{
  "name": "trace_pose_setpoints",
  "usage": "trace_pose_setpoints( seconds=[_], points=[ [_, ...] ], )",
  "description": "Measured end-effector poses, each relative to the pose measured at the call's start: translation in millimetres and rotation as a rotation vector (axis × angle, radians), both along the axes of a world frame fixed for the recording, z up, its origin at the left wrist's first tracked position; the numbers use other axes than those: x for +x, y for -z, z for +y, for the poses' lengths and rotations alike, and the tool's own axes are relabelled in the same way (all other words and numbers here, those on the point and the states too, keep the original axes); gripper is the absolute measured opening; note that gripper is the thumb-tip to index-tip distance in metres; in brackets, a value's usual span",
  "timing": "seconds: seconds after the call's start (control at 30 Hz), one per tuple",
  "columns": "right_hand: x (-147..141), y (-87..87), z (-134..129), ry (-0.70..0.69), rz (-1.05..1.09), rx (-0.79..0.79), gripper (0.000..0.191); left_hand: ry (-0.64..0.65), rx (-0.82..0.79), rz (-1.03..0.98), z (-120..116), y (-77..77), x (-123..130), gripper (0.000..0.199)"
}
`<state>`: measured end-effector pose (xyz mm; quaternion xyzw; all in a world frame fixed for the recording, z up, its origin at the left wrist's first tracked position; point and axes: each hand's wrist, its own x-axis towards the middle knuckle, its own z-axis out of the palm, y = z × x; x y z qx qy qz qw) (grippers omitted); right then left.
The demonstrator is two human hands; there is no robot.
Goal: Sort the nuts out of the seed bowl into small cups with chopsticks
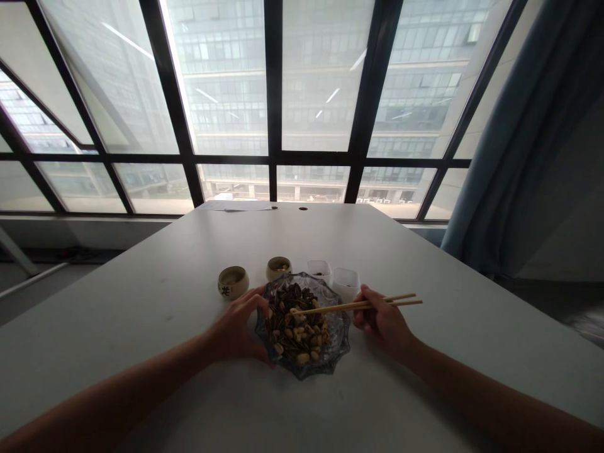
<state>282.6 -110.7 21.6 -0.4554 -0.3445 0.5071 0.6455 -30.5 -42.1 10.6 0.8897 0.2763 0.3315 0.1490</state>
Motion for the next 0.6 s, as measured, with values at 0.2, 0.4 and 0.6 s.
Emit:
trace_pose_setpoints(
  seconds=[0.2, 0.4, 0.6],
  points=[
    [-0.7, -0.9, -0.1, 0.021, 0.003, -0.025, 0.047, -0.003, -0.012, 0.014, 1.9, 1.7, -0.6, 0.074],
    [-1.5, 0.7, -2.4, 0.136, -0.094, 0.106, 0.052, -0.034, -0.018, 0.052, 3.9, 2.3, 0.2, 0.074],
    [-9.5, -6.6, -29.2, 0.064, -0.572, 0.683, 0.035, -0.024, -0.031, 0.044, 2.5, -1.9, 2.7, 0.072]
  ],
)
